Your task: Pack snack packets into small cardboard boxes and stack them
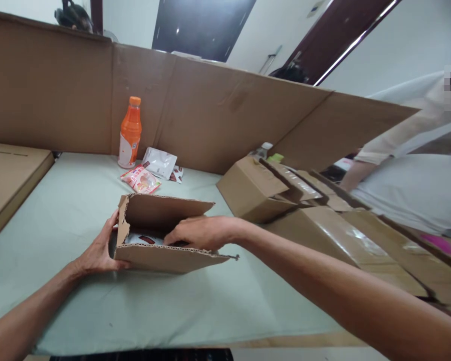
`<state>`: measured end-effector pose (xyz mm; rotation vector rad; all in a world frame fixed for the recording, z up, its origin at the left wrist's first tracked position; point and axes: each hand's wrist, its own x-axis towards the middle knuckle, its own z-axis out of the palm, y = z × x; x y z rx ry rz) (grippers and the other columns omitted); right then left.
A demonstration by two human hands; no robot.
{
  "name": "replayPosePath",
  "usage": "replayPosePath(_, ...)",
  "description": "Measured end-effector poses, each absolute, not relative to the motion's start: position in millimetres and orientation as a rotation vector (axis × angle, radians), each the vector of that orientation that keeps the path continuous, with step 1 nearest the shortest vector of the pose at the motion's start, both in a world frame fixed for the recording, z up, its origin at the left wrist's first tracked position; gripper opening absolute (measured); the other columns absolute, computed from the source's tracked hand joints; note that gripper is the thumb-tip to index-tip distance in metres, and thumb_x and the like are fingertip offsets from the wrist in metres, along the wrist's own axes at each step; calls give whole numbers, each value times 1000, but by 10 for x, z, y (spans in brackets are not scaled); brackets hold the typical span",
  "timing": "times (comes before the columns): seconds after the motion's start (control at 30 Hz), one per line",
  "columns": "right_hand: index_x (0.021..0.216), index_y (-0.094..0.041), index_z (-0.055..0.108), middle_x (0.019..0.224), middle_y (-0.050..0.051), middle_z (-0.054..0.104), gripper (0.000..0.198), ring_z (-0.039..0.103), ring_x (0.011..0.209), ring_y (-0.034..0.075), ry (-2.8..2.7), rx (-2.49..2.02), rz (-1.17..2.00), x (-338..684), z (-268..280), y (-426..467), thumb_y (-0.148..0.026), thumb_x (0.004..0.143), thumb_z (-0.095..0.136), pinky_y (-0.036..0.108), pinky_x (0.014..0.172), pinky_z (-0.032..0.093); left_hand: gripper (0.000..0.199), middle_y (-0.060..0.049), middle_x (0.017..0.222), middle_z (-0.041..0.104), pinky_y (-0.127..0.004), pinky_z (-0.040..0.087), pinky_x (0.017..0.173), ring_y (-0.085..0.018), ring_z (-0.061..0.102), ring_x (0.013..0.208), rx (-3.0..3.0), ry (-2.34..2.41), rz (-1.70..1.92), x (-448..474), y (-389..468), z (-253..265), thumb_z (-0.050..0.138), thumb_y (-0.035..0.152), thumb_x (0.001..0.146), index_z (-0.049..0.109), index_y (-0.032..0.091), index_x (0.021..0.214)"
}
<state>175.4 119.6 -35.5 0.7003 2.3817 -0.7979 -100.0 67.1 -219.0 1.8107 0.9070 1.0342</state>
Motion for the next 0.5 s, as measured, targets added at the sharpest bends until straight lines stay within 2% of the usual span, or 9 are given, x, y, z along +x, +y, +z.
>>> replayPosePath(0.07,127,-20,74,130,7,76,41,70,111,20,2478,675,-906,1811,-290,1202,-9,90,61,29,91,50,136,-15,174,15,-69,31,125,-52,25,155,1807,907,1033,-998,669,-2192,91,58,69,0,36,168)
replayPosePath(0.13,126,-20,75,128,7,77,38,72,110,19,2630,749,-1000,1910,-160,1191,-13,91,61,30,93,52,134,-14,173,20,-67,36,123,-52,30,152,1796,906,1026,-996,664,-2196,89,58,71,0,36,168)
replayPosePath(0.23,112,-22,78,109,6,81,25,74,96,18,2950,1021,-1170,2093,27,1267,-32,95,62,31,84,57,134,-10,173,20,-69,35,123,-53,28,153,1790,923,1014,-1003,651,-2221,90,60,69,1,39,168)
replayPosePath(0.3,103,-20,78,96,7,81,27,73,87,18,3137,1312,-1232,2199,20,1466,-41,94,64,30,76,57,135,-11,175,16,-71,31,124,-52,25,155,1800,952,1009,-1021,636,-2246,90,62,68,1,38,168)
replayPosePath(0.4,96,-18,77,87,7,78,25,70,81,17,3169,1743,-1146,2283,-296,1998,-40,89,67,29,67,54,132,-11,176,12,-74,27,125,-53,24,156,1822,987,986,-1067,608,-2274,87,64,70,1,39,168)
replayPosePath(0.5,95,-18,73,86,7,75,24,66,78,18,2962,1913,-1075,2221,-840,2628,-38,89,62,29,64,52,129,-7,176,16,-75,25,126,-55,22,156,1854,1011,958,-1114,579,-2280,84,67,70,3,42,168)
